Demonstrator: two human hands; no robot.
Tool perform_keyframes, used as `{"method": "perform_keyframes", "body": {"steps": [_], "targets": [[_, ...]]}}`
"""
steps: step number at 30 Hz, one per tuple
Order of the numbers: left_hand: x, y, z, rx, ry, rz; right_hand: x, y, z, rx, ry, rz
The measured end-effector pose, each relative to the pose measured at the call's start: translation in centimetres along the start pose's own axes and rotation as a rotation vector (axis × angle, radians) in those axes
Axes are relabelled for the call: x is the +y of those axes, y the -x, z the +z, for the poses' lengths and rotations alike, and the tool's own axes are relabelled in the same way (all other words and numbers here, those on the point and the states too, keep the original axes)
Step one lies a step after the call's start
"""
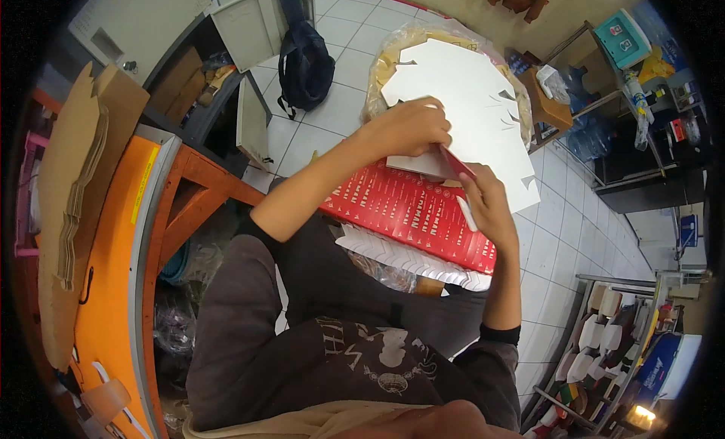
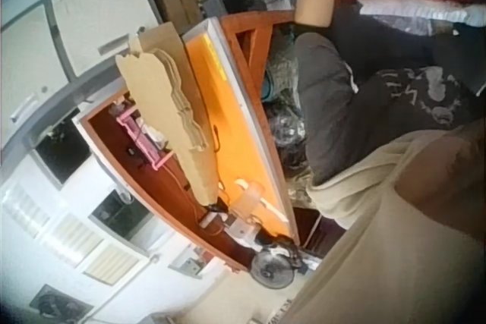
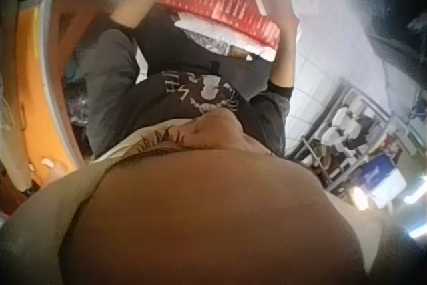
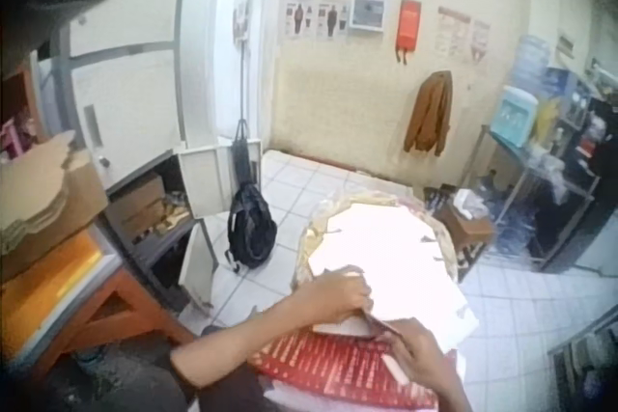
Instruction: The person assembles flat-packed cardboard boxes by folding the flaps and tucking them into slots to form a three-dimensional container. They handle multiple red and white boxes, stacking the finished ones on a nearby table.
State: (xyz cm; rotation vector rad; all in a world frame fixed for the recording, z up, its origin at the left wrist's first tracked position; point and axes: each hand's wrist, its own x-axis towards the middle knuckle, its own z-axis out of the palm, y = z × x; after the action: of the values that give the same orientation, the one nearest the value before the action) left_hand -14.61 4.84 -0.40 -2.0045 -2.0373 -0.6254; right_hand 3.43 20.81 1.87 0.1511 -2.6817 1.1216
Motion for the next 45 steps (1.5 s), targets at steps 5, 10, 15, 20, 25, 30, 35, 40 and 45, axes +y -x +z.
{"method": "perform_keyframes", "body": {"steps": [5, 10, 15, 20, 25, 30, 35, 40, 45], "targets": [[2.3, -4.9, -3.5, 0.12, -0.077, 0.184, -1.7, 0.2, -6.6, 0.014, 0.123, -0.107], [6.3, -4.8, -7.9, 0.54, -0.475, 0.092, -5.7, -1.6, -11.5, 0.106, 0.619, -0.43], [10.6, -2.9, -3.8, 0.261, -0.555, -0.149, -3.5, -0.5, -6.7, 0.187, 0.946, -0.362], [8.3, 0.1, 3.3, -0.154, -0.179, -0.21, 3.6, 2.7, 3.7, 0.209, 0.883, -0.203], [7.3, -0.4, 3.2, -0.062, 0.081, -0.316, 4.5, 1.6, 2.9, 0.177, 0.672, -0.124], [4.7, -1.9, 2.1, -0.162, 0.309, -0.369, 5.5, -0.9, 2.1, 0.018, 0.634, -0.023], [-0.4, -3.2, 3.0, -0.437, 0.43, -0.283, 6.9, -3.2, 0.4, -0.09, 0.437, -0.011], [-1.9, -3.9, 3.5, -0.621, 0.442, -0.413, 6.3, -5.7, -0.8, -0.347, 0.431, 0.182], [-2.0, -5.8, 1.5, -0.623, 0.305, -0.474, 7.4, -7.2, -1.5, -0.301, 0.447, 0.183]]}}
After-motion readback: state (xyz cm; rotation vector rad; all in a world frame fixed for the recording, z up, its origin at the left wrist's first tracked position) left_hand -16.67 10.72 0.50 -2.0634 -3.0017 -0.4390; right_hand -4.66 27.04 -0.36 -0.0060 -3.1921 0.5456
